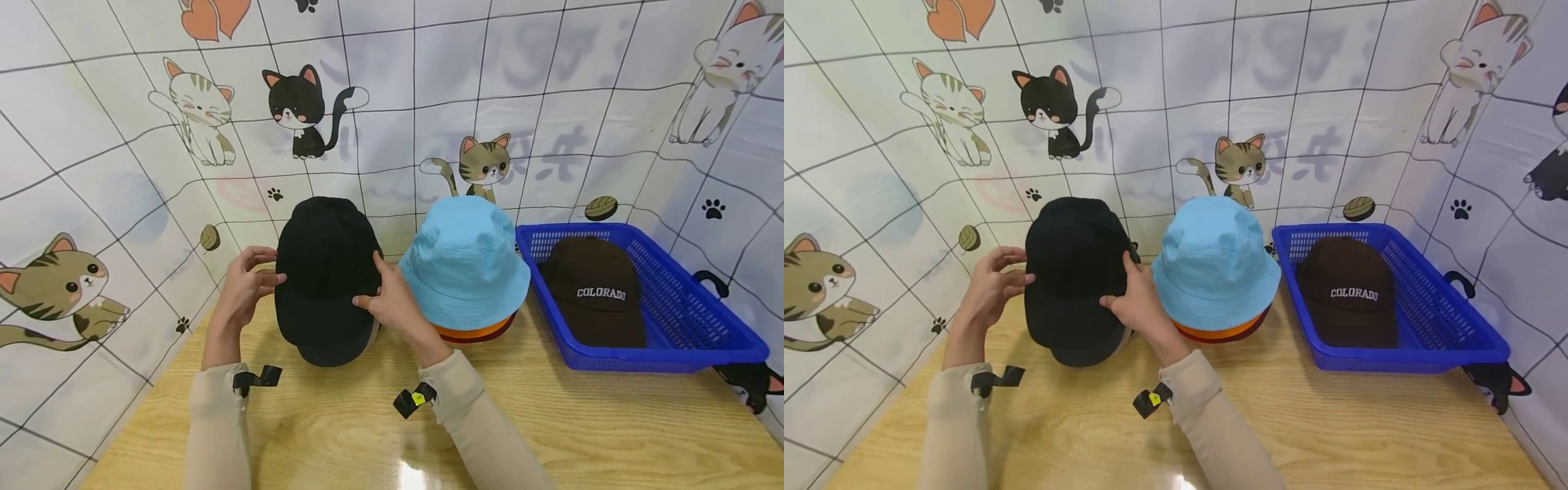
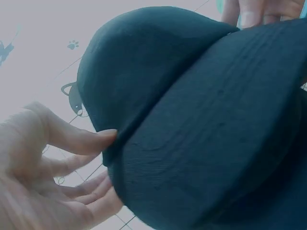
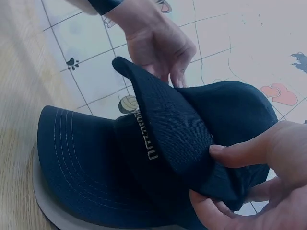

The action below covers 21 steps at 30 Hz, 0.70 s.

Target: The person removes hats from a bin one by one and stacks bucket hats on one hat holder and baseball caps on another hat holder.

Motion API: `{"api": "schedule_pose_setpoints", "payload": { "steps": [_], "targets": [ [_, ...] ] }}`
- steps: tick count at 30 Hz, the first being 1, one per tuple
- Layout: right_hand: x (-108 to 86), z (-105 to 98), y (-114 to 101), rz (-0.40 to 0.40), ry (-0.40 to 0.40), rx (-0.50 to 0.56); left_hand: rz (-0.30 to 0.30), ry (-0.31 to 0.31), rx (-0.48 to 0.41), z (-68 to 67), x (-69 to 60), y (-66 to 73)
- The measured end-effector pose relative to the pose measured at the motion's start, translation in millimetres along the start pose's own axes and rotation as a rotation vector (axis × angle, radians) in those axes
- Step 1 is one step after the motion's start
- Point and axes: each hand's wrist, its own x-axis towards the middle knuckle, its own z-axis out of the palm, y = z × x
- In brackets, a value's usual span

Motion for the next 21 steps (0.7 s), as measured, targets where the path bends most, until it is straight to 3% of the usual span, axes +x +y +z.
{"api": "schedule_pose_setpoints", "payload": {
  "steps": [6,12,21],
  "targets": [
    [-1.6,1.6,0.2,0.03,-0.025,-0.101,-0.103,-0.049,0.048,-7.1,-1.7,-2.6],
    [-3.5,4.2,1.1,0.06,-0.019,-0.104,-0.168,-0.133,0.126,-15.4,-1.2,-7.8],
    [-5.0,8.3,2.8,0.083,-0.027,-0.123,-0.197,-0.184,0.087,-20.5,4.7,-22.7]
  ]
}}
